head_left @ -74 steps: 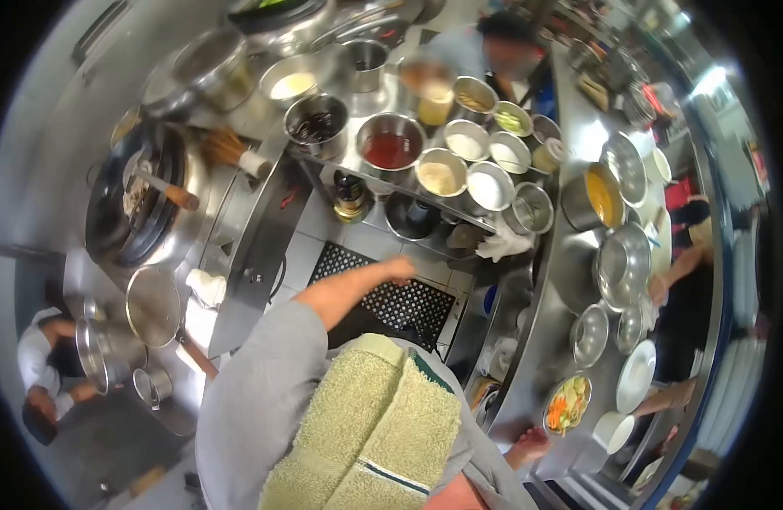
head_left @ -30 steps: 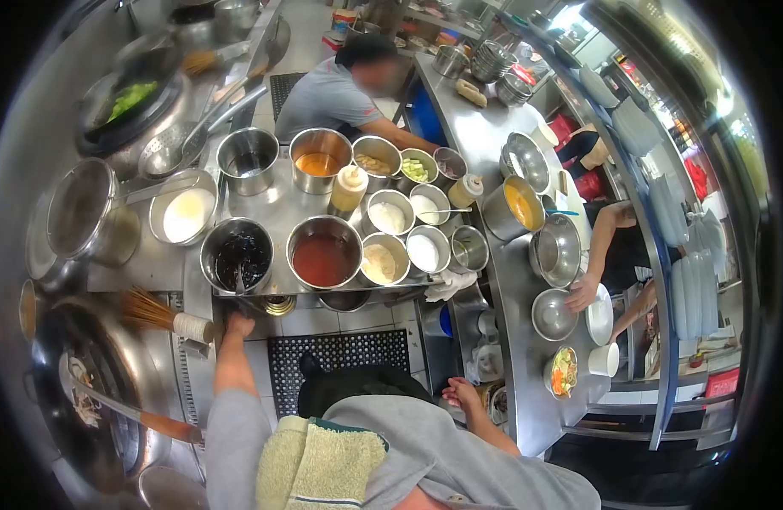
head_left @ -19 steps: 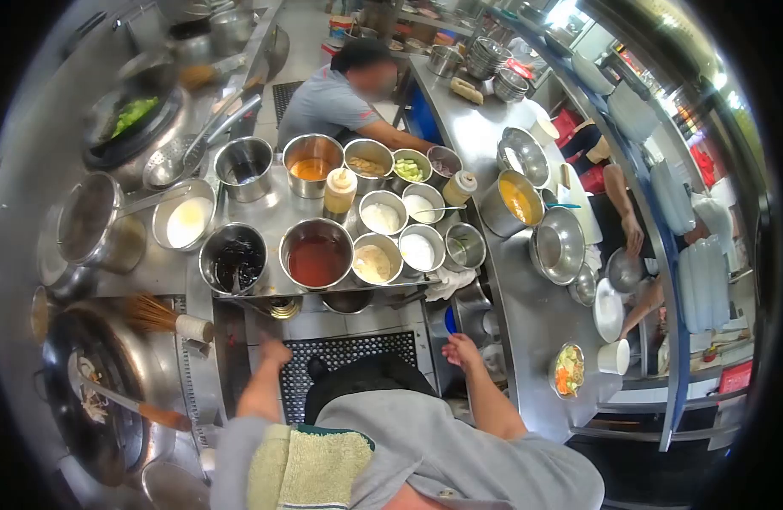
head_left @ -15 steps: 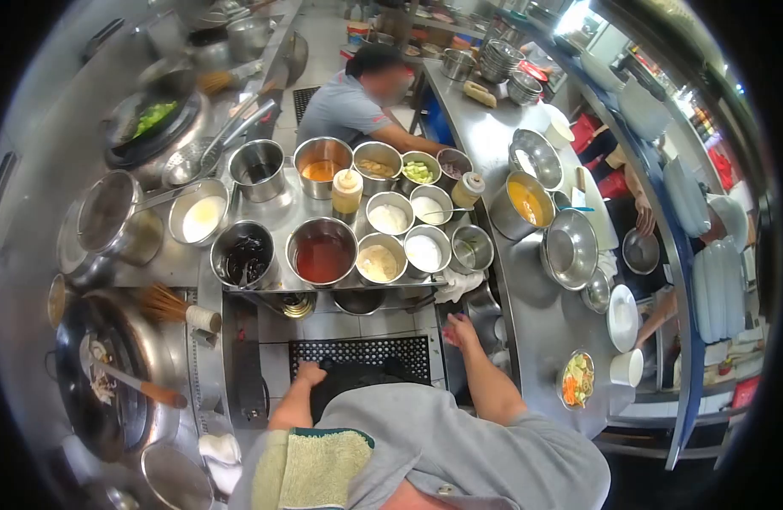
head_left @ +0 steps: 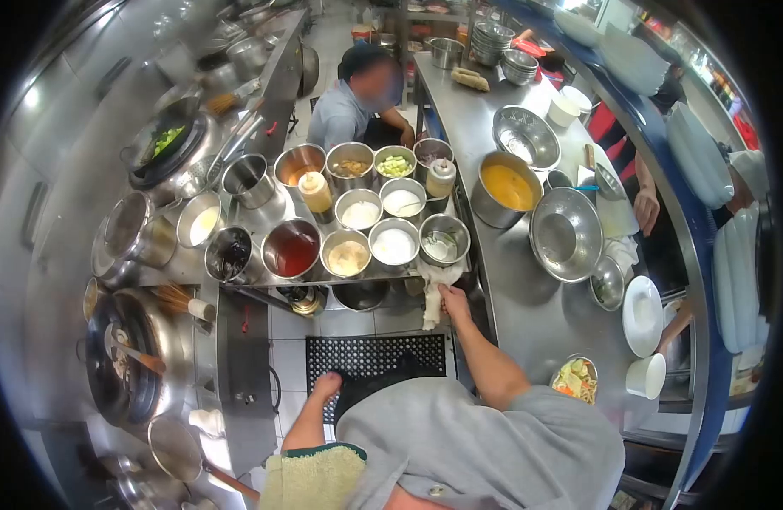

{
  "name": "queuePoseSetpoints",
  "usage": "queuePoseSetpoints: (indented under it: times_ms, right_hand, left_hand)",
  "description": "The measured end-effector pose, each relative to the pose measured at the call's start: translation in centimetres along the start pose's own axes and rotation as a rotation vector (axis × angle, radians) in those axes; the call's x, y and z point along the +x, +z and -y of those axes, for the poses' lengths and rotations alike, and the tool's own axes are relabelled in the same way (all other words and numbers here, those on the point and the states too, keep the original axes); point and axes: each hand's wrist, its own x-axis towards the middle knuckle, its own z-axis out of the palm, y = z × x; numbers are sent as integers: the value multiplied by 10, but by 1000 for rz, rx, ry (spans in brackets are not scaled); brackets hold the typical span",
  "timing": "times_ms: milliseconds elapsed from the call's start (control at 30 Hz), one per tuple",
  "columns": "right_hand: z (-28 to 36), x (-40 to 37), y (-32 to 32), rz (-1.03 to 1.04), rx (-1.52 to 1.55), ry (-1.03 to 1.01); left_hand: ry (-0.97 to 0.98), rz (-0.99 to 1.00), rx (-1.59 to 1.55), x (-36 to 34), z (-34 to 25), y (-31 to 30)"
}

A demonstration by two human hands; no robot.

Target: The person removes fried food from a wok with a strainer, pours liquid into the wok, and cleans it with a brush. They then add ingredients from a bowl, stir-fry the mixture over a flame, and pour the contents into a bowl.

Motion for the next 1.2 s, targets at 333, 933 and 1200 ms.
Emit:
queuePoseSetpoints:
  times_ms: [333,933,1200]
  right_hand:
    - [17,1,6,281,383,-77]
    - [-144,18,32,194,-164,548]
    - [-60,-71,74,499,-23,522]
  left_hand:
    - [638,6,-308,-50,-349,6]
    - [1014,168,-1125,-221,-400,-171]
    - [279,-94,-237,-139,-54,-49]
